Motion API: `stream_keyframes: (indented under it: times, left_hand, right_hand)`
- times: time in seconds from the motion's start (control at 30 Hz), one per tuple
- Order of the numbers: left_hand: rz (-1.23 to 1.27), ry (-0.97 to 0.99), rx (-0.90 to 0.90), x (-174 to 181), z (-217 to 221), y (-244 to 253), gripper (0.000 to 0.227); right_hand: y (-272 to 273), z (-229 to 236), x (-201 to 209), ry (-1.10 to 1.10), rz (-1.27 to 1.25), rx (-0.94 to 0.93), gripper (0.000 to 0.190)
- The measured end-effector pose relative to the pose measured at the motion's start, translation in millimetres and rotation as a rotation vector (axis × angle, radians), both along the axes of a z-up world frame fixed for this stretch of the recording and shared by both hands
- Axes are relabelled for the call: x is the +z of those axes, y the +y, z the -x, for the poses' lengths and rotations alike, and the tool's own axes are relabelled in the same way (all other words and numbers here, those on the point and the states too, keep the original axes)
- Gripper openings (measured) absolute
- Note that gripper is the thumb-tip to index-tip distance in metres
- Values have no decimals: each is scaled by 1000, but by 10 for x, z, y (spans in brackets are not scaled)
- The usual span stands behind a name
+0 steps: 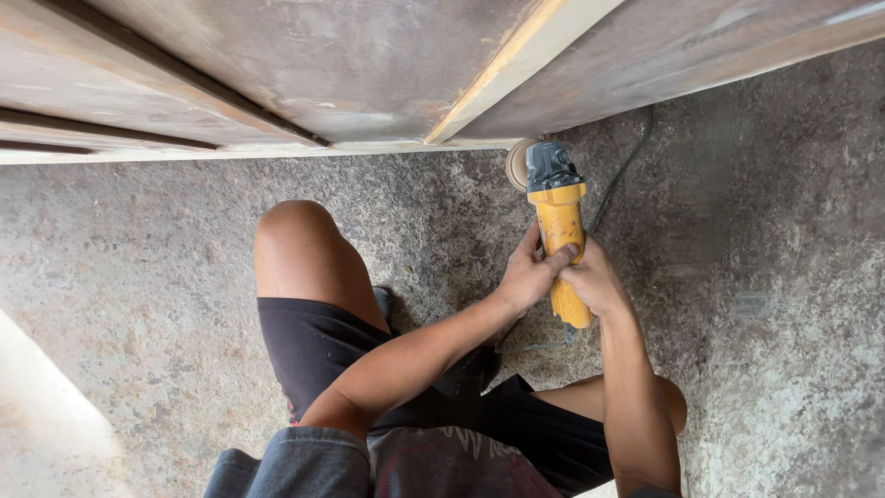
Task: The person sands the exterior panels of a large wooden cabinet using a power sander, moving the tool along the edges, corners, and flat surfaces of the wood to smooth it.
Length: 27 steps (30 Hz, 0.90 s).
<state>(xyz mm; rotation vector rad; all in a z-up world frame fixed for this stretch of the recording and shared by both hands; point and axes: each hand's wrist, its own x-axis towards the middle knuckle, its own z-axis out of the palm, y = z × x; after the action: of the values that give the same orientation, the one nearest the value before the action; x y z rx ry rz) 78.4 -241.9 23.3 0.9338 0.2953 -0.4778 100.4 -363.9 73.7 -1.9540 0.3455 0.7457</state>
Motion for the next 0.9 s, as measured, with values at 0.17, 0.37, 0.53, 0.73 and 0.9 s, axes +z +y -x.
stream_keyframes:
  times: [0.17, 0.37, 0.53, 0.73, 0.9]
  left_hand:
    - [-146, -5, -16, 101, 211, 250, 89]
    - [15, -73, 223, -23, 345, 527, 78]
    - [-27, -1, 221, -70, 305, 720, 77]
    - [-20, -36, 209, -69, 286, 852, 74]
    - [25, -35, 233, -142, 304, 880, 76]
  right_hand:
    - [266, 82, 100, -84, 34, 100, 60]
    - [533, 86, -133, -92, -94, 166, 56]
    - [731, 15, -193, -66, -129, 203, 59]
    - [895, -32, -126, -15, -54, 211, 61]
    - [973, -34, -107, -19, -59, 224, 60]
